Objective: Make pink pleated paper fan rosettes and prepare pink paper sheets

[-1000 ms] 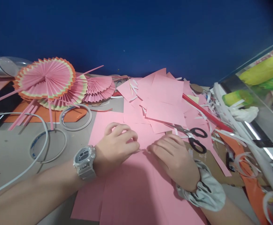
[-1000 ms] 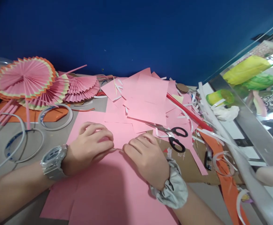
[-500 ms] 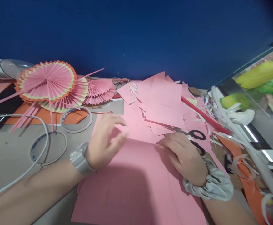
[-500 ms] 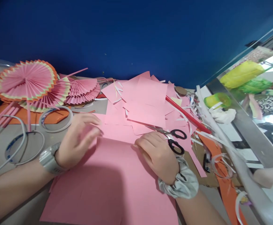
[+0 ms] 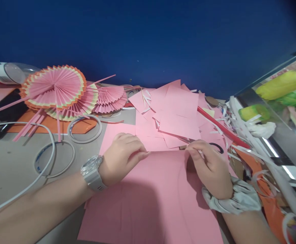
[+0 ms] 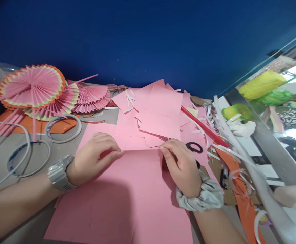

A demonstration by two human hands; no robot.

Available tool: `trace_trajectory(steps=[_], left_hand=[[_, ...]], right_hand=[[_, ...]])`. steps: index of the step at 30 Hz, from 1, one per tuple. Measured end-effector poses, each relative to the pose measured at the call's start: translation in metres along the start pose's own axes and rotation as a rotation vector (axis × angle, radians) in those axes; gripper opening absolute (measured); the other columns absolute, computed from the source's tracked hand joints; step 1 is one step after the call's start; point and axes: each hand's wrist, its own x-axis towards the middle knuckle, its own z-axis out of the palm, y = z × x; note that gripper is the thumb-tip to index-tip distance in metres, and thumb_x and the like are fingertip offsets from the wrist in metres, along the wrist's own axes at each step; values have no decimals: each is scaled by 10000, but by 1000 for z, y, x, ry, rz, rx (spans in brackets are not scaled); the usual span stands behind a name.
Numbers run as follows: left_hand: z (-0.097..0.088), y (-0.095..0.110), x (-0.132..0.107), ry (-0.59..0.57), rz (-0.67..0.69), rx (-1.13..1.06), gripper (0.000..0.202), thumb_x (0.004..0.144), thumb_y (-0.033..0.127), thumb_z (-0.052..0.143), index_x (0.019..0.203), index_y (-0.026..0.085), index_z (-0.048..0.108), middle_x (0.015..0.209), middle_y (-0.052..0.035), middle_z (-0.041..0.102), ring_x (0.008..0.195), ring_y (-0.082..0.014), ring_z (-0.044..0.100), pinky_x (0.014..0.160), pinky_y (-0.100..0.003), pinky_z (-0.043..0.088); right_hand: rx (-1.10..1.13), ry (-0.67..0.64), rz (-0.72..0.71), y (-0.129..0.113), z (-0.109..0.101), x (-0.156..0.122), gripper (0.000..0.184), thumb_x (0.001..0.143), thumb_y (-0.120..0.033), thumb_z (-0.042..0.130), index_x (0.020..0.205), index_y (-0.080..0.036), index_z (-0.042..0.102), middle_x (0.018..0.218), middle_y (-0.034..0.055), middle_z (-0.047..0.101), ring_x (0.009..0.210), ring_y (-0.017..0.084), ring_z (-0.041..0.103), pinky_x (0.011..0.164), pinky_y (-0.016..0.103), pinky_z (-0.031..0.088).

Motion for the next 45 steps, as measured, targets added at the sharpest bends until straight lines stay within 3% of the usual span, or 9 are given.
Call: trace_trajectory(steps=[5,9,14,18,22,28,33,41,45], left_hand=[[-1,0,2,29,-22,-17,156,873,238,495,758,186,587,756,12,620,770,-132,540,819,-308,348],[0,1,0,40,-9,53,159,879,257,490,778,192,595,785,12,638,797,-137,551,848,-319,349],[7,8,-5,203,81,421,216,851,290,533,1048,226,596,1063,-25,645,1050,-241,492,997,-470,196],[10,10,-5,76,236,392,181,902,237,446,964,216,615,930,2,679,954,-179,542,980,-410,249],[11,8,-3,-35,272,302,184,888,154,436,948,180,608,876,-8,680,869,-160,553,881,-343,346],[8,5,-2,-43,87,142,215,910,184,399,958,185,608,895,-22,676,885,-169,550,833,-334,365],[4,2,-2,-11,0,43,199,877,183,428,899,199,625,830,-14,664,835,-173,542,800,-328,385],[0,-5,0,126,-147,-79,111,777,142,494,761,193,591,751,-6,630,763,-163,555,712,-297,417],[-2,-8,0,235,-208,-168,177,869,178,370,812,180,538,816,-22,621,759,-141,577,733,-287,440]], right_hand=[[38,104,73,-1,0,0,145,918,-270,384,928,-217,519,819,20,546,752,149,546,687,287,451],[29,-29,35,-6,2,-1,112,874,-291,485,937,-231,556,861,15,596,787,150,572,704,265,460],[-102,-106,-140,-20,12,-4,62,877,-197,477,854,-216,531,798,8,602,765,150,553,722,284,429],[-100,-126,-212,-31,22,-10,87,861,-140,481,864,-208,536,766,11,598,748,153,537,692,291,426],[-64,-111,-209,-35,26,-11,118,857,-114,469,861,-207,541,752,10,597,729,148,538,674,284,432],[-20,-17,-155,-21,18,-8,136,847,-123,488,905,-223,559,842,23,614,815,167,568,746,302,444],[-45,38,-70,-6,5,-5,93,855,-194,499,886,-246,569,836,12,620,778,166,584,706,294,445],[-69,116,56,9,-28,5,88,843,-300,521,826,-227,568,784,2,607,722,156,569,682,294,449],[-52,176,66,14,-31,6,121,843,-328,514,799,-222,551,778,3,579,721,157,550,684,302,451]])
